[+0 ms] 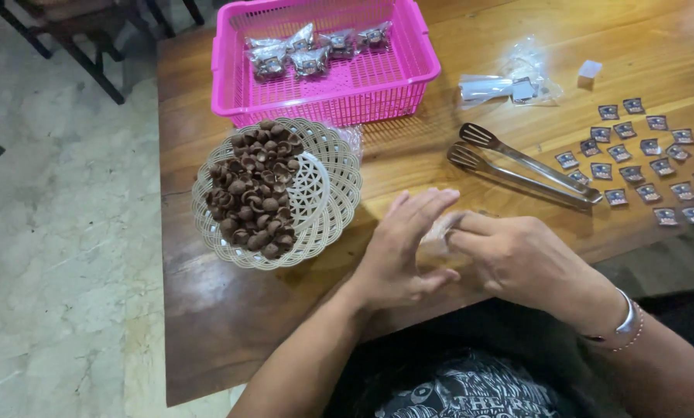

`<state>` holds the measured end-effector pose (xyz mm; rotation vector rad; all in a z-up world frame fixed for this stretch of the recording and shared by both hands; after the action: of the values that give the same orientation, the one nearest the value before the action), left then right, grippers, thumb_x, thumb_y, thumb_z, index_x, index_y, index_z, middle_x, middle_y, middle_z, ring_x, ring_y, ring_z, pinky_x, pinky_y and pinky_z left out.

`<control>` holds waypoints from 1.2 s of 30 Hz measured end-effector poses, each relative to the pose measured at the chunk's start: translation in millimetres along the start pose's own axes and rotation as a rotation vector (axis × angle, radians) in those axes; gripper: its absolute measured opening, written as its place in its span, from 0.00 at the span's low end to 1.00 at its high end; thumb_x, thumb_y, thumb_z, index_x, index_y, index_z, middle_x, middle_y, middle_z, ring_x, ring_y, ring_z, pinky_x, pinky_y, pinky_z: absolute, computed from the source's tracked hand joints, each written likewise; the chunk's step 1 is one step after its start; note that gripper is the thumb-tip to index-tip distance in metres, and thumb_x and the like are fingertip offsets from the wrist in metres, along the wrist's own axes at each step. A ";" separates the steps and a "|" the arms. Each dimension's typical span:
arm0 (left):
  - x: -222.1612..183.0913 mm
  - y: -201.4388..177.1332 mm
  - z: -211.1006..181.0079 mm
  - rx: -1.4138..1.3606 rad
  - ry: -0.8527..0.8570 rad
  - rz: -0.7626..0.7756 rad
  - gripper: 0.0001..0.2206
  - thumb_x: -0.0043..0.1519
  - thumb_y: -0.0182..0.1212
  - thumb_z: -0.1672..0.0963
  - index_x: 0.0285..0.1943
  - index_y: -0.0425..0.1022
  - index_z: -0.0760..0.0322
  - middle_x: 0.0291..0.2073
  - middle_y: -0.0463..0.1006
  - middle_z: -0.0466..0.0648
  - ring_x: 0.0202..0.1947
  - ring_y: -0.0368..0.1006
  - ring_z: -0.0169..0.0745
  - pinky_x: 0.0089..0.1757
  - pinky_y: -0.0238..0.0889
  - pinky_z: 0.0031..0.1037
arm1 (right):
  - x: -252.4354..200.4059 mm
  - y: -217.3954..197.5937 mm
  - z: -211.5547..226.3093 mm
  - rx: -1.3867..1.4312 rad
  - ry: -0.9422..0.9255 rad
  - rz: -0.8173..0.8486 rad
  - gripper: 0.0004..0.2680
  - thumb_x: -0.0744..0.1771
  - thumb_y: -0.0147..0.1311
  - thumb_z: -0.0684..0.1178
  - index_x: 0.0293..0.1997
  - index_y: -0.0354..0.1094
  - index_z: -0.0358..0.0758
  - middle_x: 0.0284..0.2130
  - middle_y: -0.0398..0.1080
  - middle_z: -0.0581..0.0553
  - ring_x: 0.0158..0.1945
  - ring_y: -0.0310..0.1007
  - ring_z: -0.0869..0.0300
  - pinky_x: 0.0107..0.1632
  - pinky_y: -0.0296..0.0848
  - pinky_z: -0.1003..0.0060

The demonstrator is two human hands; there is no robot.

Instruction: Manually portioning chocolate cereal into small plastic bags and containers.

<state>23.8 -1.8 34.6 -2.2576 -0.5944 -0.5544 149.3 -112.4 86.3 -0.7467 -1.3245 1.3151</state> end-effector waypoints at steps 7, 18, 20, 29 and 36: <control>2.8 -5.4 -9.2 -0.645 -0.216 0.199 0.31 0.51 0.74 0.55 0.65 0.70 0.65 0.53 0.79 0.46 0.51 0.74 0.31 0.55 0.71 0.23 | 18.2 8.2 14.7 0.093 -0.186 0.185 0.06 0.62 0.56 0.42 0.31 0.63 0.50 0.25 0.67 0.55 0.23 0.68 0.52 0.28 0.66 0.54; -7.3 5.7 20.7 -0.731 -0.357 0.015 0.25 0.50 0.77 0.55 0.57 0.73 0.55 0.40 0.78 0.46 0.38 0.73 0.27 0.41 0.68 0.17 | -32.0 -18.1 -85.4 -0.094 0.533 -0.502 0.13 0.67 0.57 0.37 0.59 0.76 0.26 0.48 0.76 0.34 0.48 0.73 0.48 0.54 0.72 0.56; -4.3 0.6 15.7 -0.692 -0.363 0.017 0.27 0.48 0.77 0.53 0.57 0.73 0.55 0.41 0.78 0.46 0.39 0.74 0.29 0.42 0.70 0.19 | -35.9 -1.5 -112.2 -0.126 0.670 -0.254 0.20 0.65 0.58 0.48 0.64 0.69 0.31 0.54 0.73 0.34 0.55 0.69 0.44 0.59 0.66 0.52; -0.8 -7.8 4.3 -0.662 -0.432 0.012 0.23 0.50 0.75 0.53 0.54 0.74 0.61 0.42 0.80 0.50 0.39 0.76 0.33 0.44 0.75 0.20 | -12.7 -6.9 -89.4 -0.041 0.796 -0.107 0.16 0.68 0.54 0.47 0.63 0.68 0.31 0.49 0.71 0.31 0.49 0.69 0.43 0.50 0.69 0.49; -2.8 12.5 30.4 -0.778 -0.471 -0.108 0.21 0.51 0.75 0.57 0.52 0.74 0.61 0.39 0.79 0.51 0.40 0.75 0.31 0.44 0.74 0.21 | 90.7 -58.2 -4.4 0.177 0.359 -0.392 0.16 0.67 0.48 0.36 0.64 0.65 0.25 0.45 0.69 0.33 0.44 0.67 0.48 0.46 0.72 0.56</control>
<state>35.0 12.0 6.7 -3.1520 -0.8362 -0.3265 146.8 -37.0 163.5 -0.5356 -0.9882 0.9191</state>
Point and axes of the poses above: each hand's wrist, its own x-axis towards the middle knuckle, its own y-axis out of the palm, z = x × y, the point moved 4 cm from there along x, towards the middle knuckle
